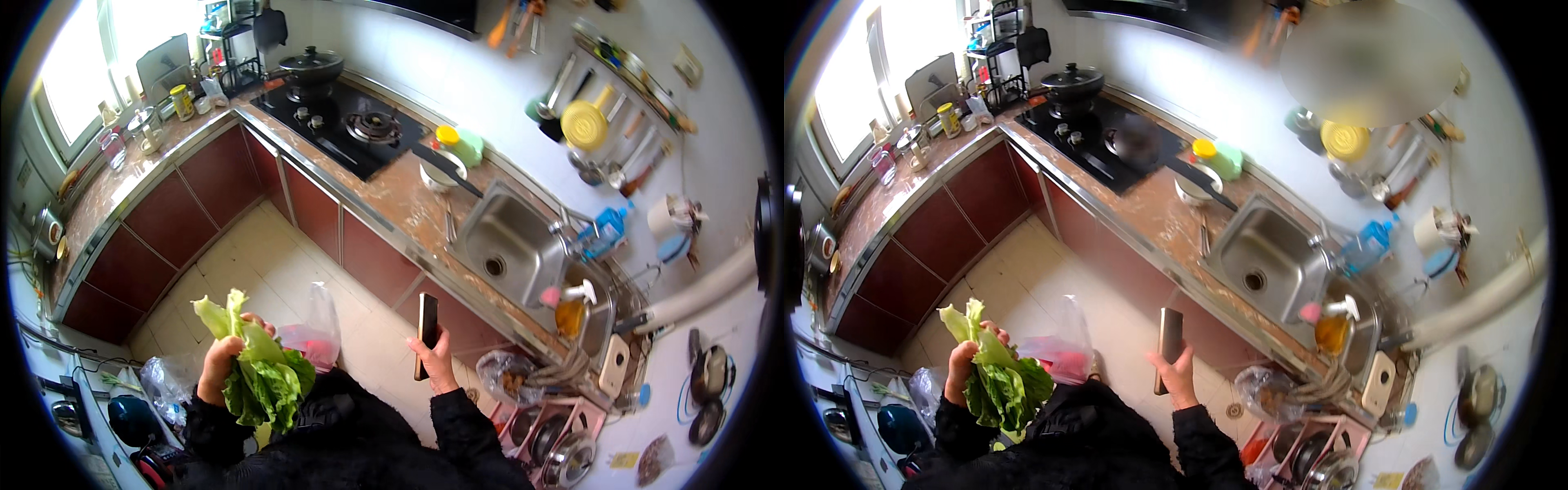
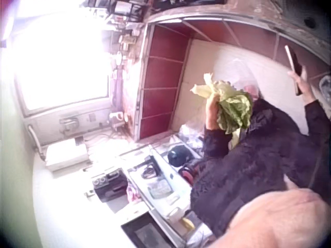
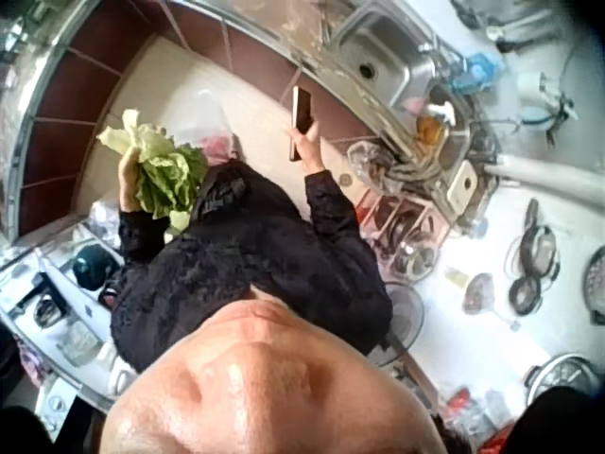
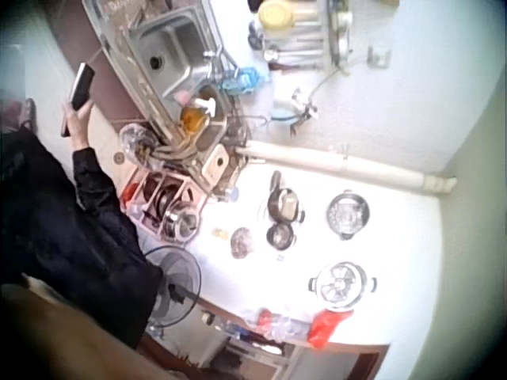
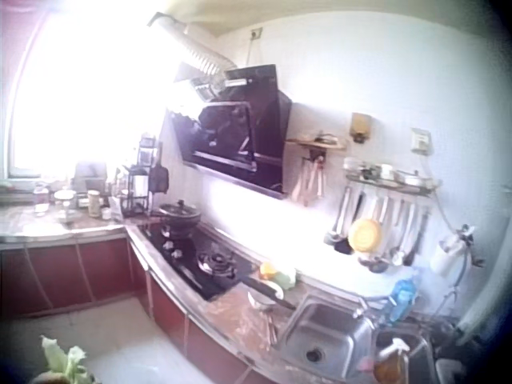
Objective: The person picks up a head of lettuce, removes individual leaves from it, carries the leaves to a kitchen sink, and rinses them under running water before placing them into a colander.
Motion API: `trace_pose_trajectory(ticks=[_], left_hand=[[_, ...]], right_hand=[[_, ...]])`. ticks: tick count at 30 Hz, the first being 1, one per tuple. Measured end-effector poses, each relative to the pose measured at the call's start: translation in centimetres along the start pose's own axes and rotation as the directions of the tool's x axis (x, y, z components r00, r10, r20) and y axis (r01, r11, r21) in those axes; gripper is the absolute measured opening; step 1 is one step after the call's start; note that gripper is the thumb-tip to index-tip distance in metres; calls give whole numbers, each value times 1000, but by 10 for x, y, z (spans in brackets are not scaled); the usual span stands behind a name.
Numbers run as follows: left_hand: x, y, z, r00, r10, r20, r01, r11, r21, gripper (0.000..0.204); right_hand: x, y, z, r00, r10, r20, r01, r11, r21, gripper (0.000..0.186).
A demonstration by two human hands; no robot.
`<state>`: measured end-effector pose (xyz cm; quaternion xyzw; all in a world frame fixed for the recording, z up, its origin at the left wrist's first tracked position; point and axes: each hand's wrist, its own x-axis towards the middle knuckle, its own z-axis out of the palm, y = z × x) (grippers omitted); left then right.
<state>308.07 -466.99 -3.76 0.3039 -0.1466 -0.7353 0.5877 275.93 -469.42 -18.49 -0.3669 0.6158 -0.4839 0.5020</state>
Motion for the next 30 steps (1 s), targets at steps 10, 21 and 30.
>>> trace_pose_trajectory(ticks=[10, 21, 30], left_hand=[[156, 129, 61, 978, 55, 202, -131, 913, 387, 29], [331, 213, 166, 608, 163, 777, -308, 951, 41, 35], [428, 257, 224, 481, -35, 876, -338, 914, 222, 26]], right_hand=[[215, 3, 69, 996, -56, -76, 23, 925, -379, 86], [341, -31, 86, 950, -304, 64, 228, 543, -808, 85], [380, -49, 100, 924, -341, 171, 329, 483, -811, 77]])
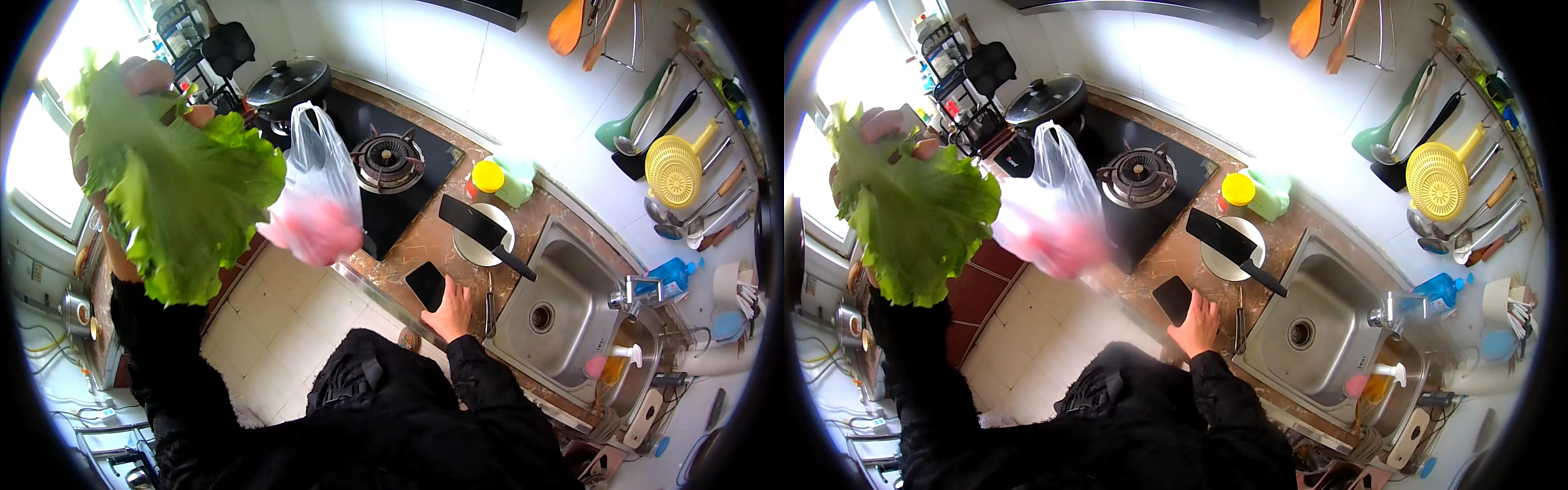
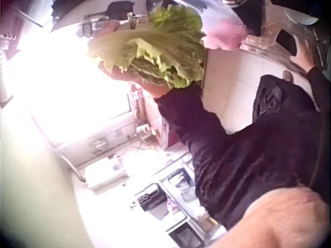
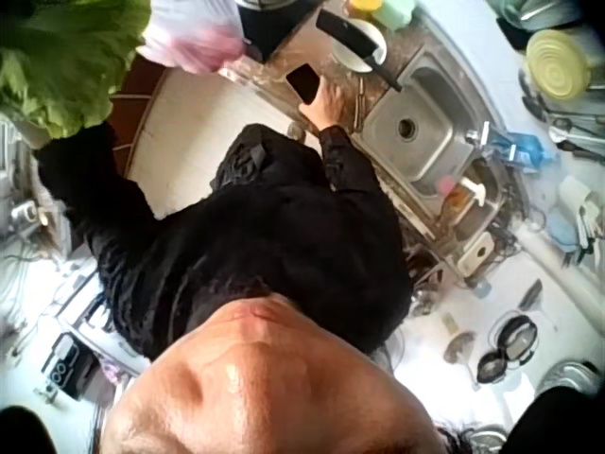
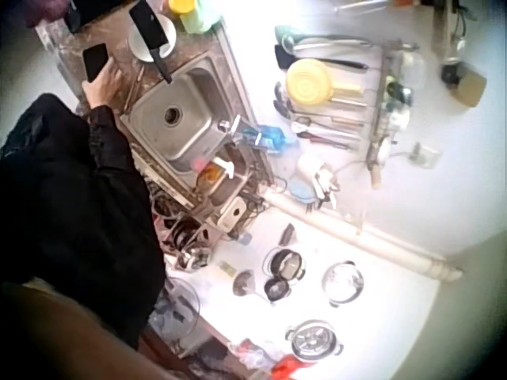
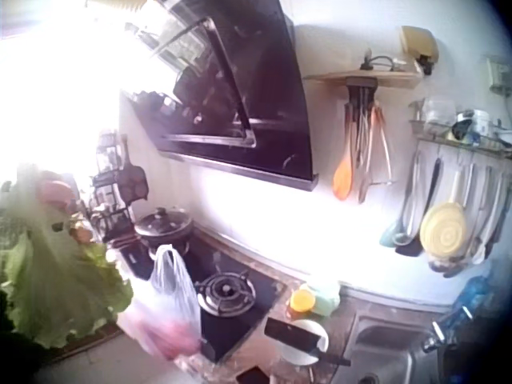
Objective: The person picks up a head of lettuce, removes individual leaves from it, carries the leaves to a kitchen sink, and rinses them under running water before placing them into a colander.
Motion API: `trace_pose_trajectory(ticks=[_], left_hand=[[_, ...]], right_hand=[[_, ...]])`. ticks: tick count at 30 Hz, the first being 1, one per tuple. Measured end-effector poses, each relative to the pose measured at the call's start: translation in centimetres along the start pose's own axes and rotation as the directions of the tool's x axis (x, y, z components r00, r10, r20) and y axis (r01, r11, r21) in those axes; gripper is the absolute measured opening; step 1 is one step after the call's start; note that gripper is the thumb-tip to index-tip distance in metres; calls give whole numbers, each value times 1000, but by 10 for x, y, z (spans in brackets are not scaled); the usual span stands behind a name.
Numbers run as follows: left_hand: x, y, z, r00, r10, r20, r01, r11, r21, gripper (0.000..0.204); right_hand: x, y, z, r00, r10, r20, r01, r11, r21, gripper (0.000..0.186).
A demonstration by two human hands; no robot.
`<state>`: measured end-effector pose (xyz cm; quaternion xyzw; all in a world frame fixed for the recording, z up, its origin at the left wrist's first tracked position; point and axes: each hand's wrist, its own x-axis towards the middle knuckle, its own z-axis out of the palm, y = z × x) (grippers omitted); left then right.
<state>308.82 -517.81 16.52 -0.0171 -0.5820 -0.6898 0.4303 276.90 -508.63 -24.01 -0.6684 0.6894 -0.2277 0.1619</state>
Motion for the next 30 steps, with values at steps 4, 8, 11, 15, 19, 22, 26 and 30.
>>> trace_pose_trajectory(ticks=[4, 8, 11, 15, 19, 22, 26, 30], left_hand=[[36, -62, -17, 991, 80, -105, -89, 993, -83, 33], [42, -79, -36, 975, 52, -214, -68, 996, -66, 41], [39, -95, -56, 964, -1, -267, -27, 994, -104, 46], [47, -99, -65, 986, -120, -118, 89, 967, -238, 48], [39, -97, -79, 971, -153, -185, 107, 966, -237, 50], [30, -100, -90, 965, -157, -211, 100, 961, -256, 52], [22, -111, -113, 939, -207, -273, 179, 976, -124, 62], [22, -111, -136, 914, -232, -332, 220, 973, -73, 61]], right_hand=[[8, 27, -4, 998, 34, -45, -35, 999, -16, 78], [14, 25, 3, 998, 32, -48, -32, 999, 2, 82], [13, 26, 5, 997, 42, -70, -42, 999, 0, 83], [12, 25, 6, 993, 101, -67, -103, 994, -28, 83], [13, 15, 6, 983, 186, 1, -185, 980, -76, 84], [13, 10, 9, 972, 233, 25, -230, 969, -89, 86], [11, 17, 14, 978, 208, -10, -208, 972, -107, 87], [10, 14, 12, 978, 209, 11, -206, 970, -131, 89]])
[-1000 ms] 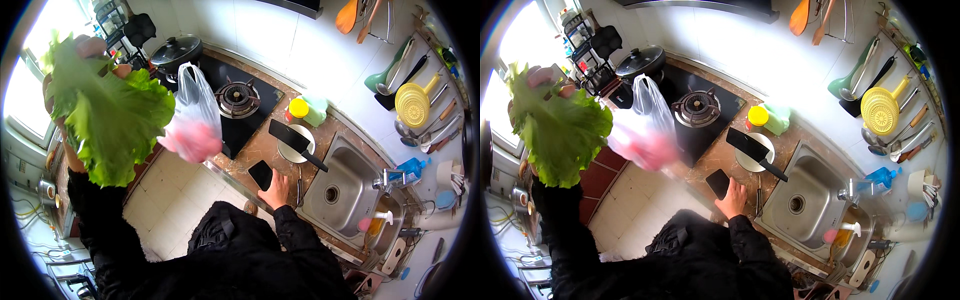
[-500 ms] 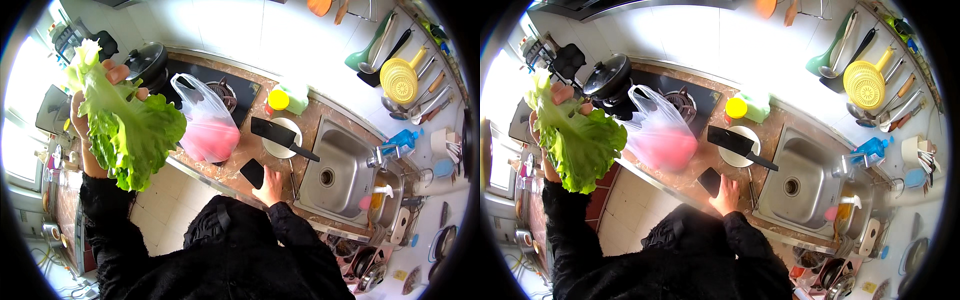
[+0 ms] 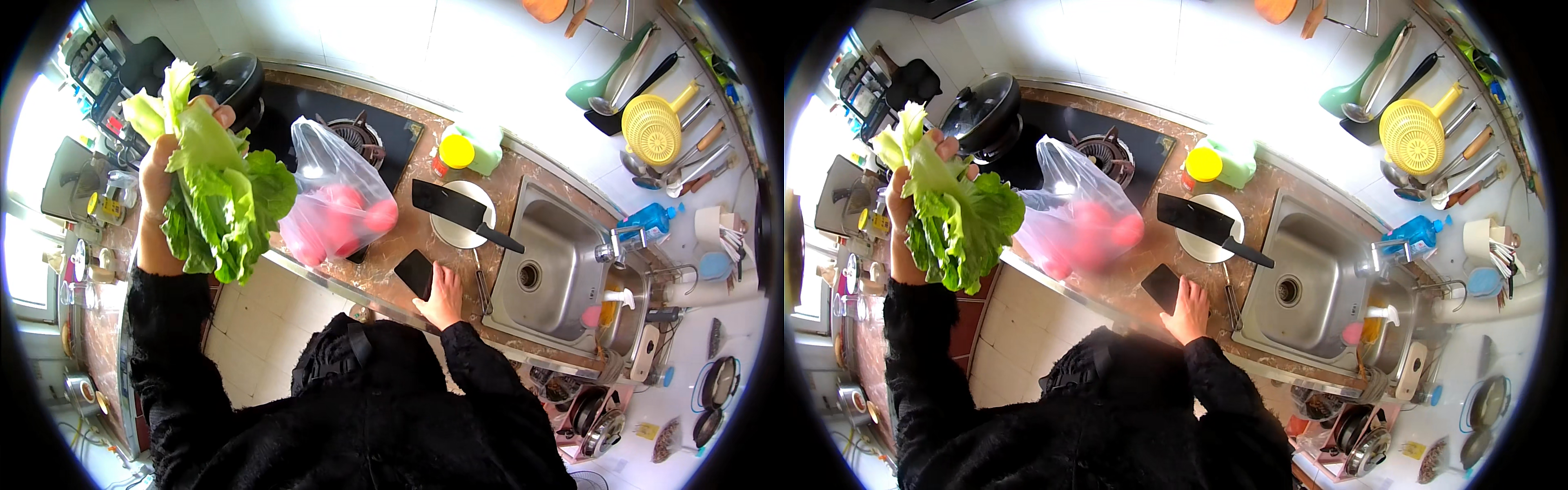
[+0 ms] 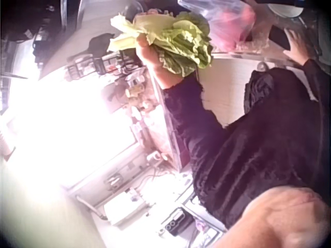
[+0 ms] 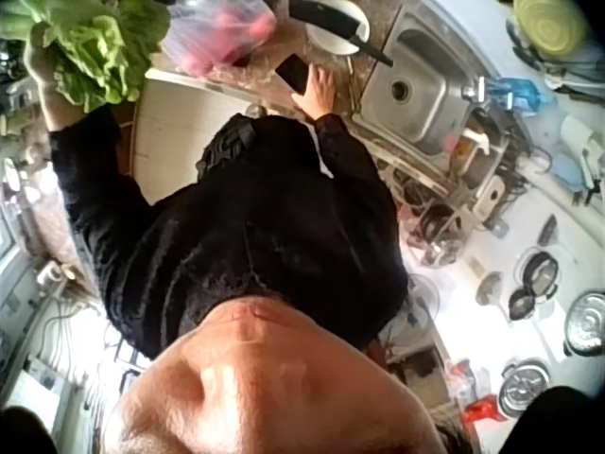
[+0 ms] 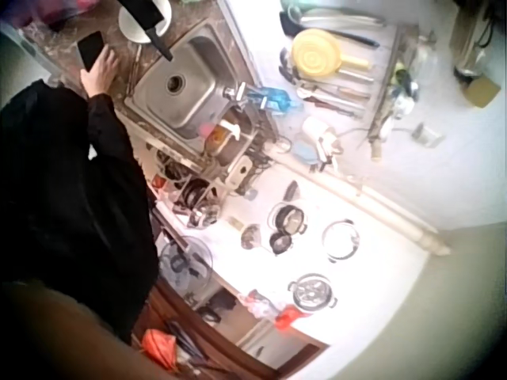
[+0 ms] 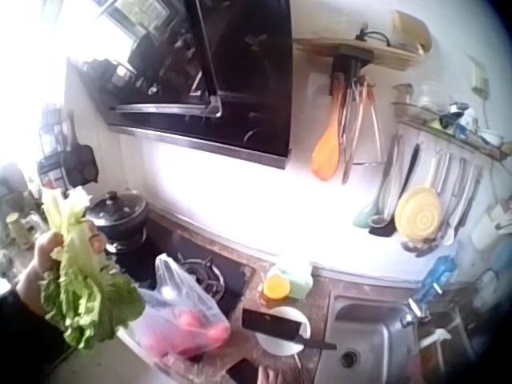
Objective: The person picks up a head of lettuce, removes individual leaves from it, carries the leaves to a kitchen sink, and rinses them under running water before placing them into a colander.
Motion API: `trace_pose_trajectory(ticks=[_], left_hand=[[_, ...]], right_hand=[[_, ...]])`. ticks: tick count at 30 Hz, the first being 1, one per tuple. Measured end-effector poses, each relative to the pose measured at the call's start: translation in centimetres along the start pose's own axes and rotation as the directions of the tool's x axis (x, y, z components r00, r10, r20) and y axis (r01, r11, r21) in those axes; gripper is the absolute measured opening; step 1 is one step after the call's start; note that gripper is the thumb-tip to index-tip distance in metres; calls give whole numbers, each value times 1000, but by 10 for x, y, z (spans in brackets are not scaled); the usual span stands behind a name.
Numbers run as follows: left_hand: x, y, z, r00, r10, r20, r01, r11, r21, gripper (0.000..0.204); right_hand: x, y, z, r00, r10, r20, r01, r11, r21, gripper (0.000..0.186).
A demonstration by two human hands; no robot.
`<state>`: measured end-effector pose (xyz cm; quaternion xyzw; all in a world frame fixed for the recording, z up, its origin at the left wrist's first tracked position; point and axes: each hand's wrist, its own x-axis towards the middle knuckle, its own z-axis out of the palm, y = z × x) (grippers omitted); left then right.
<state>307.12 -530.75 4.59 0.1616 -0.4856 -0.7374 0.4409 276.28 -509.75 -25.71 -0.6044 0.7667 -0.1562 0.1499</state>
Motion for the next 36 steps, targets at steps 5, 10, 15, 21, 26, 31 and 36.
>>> trace_pose_trajectory(ticks=[5, 10, 15, 21, 26, 31, 36], left_hand=[[2, -6, -24, 998, -4, -66, 6, 1000, 25, 62], [-13, -10, -50, 993, -81, -83, 78, 996, -40, 61], [-41, -22, -67, 967, -113, -229, 101, 993, -64, 59], [-70, -29, -74, 940, -125, -317, 99, 990, -97, 54], [-85, -28, -70, 940, -137, -314, 96, 985, -142, 49], [-92, -31, -72, 952, -141, -273, 89, 977, -196, 51], [-84, -36, -71, 949, -90, -301, 49, 988, -144, 59]], right_hand=[[-1, -6, -1, 1000, 15, 20, -14, 999, -35, 91], [-2, -6, 1, 999, 37, 34, -37, 999, -3, 92], [-4, -4, 2, 1000, -14, -1, 14, 1000, -6, 90], [-6, -4, 5, 1000, -20, -6, 20, 1000, 2, 89], [-5, -9, 5, 999, -44, -12, 44, 999, -10, 88], [-3, -24, 4, 997, -63, -48, 63, 998, -15, 82], [3, -56, 2, 978, -154, -143, 168, 982, 89, 67]])
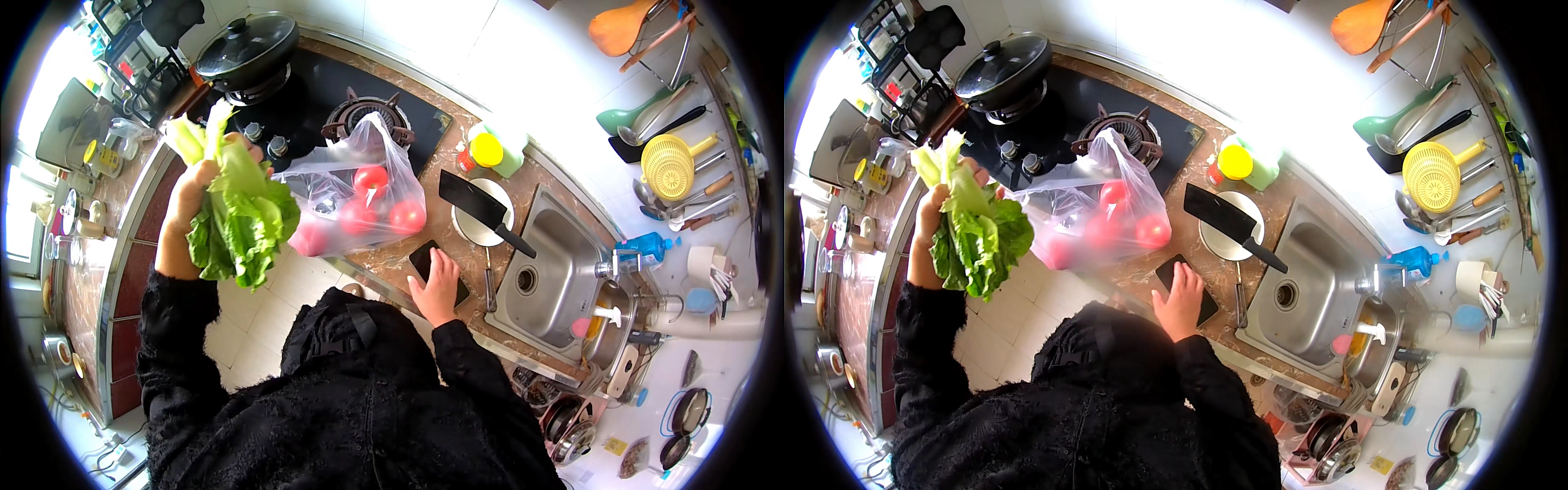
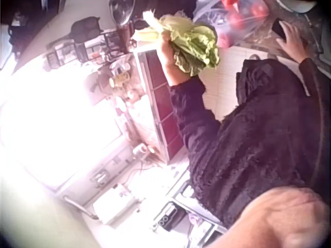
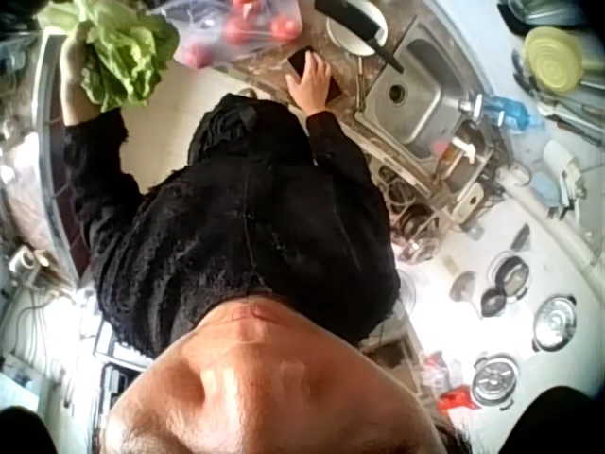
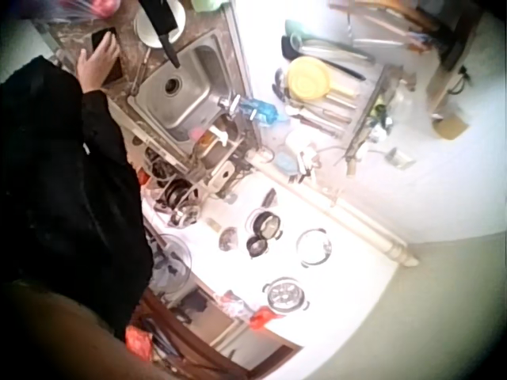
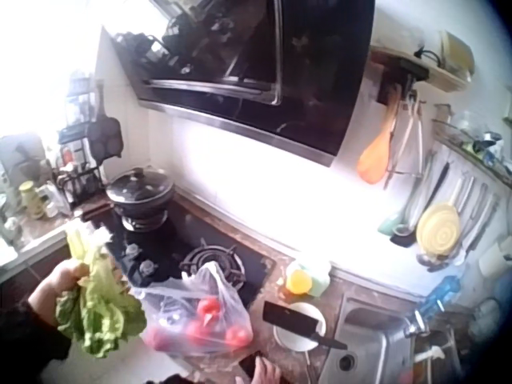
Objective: The person picks up a head of lettuce, removes individual leaves from it, carries the leaves to a kitchen sink, and rinses them under running water before placing them into a colander.
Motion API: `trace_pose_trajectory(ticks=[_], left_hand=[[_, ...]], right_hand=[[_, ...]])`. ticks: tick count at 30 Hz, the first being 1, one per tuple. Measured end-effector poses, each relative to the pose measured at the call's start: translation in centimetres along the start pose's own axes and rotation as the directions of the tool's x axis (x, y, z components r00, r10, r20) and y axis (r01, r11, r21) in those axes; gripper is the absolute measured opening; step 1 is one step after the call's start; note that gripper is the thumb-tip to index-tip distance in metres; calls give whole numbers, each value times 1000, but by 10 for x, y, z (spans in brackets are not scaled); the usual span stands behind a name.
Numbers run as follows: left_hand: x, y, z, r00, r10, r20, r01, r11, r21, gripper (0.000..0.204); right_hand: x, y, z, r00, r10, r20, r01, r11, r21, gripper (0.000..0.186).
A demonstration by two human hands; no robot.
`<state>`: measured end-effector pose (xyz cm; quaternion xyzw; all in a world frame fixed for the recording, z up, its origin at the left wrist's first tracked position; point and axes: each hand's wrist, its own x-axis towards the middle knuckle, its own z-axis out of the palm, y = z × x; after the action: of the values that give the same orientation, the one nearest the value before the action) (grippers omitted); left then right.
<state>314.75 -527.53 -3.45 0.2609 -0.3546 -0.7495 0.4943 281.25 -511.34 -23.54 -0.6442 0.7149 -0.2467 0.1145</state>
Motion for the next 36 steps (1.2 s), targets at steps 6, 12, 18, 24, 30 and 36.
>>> trace_pose_trajectory(ticks=[6, 12, 18, 24, 30, 36], left_hand=[[14, -14, 39, 993, -78, 83, 82, 995, -48, 56], [-1, -34, 57, 950, 7, 313, 79, 962, -260, 44], [-48, -45, 53, 986, 39, 165, 19, 940, -340, 37], [-86, -51, 23, 997, -4, -77, -18, 961, -276, 35], [-115, -62, 3, 957, -33, -289, -45, 965, -260, 47], [-124, -60, -4, 943, -62, -326, -50, 944, -326, 46]], right_hand=[[9, -51, 60, 819, -3, 574, -468, 575, 671, 41], [41, -133, 91, 354, -350, 867, -931, -224, 289, 36], [67, -133, 114, 643, -482, 595, -726, -630, 275, 40], [60, -122, 140, 659, -22, 752, -563, -677, 474, 40], [61, -135, 122, 693, -20, 721, -630, -502, 592, 19], [53, -141, 96, 735, -196, 648, -655, -453, 605, 26]])
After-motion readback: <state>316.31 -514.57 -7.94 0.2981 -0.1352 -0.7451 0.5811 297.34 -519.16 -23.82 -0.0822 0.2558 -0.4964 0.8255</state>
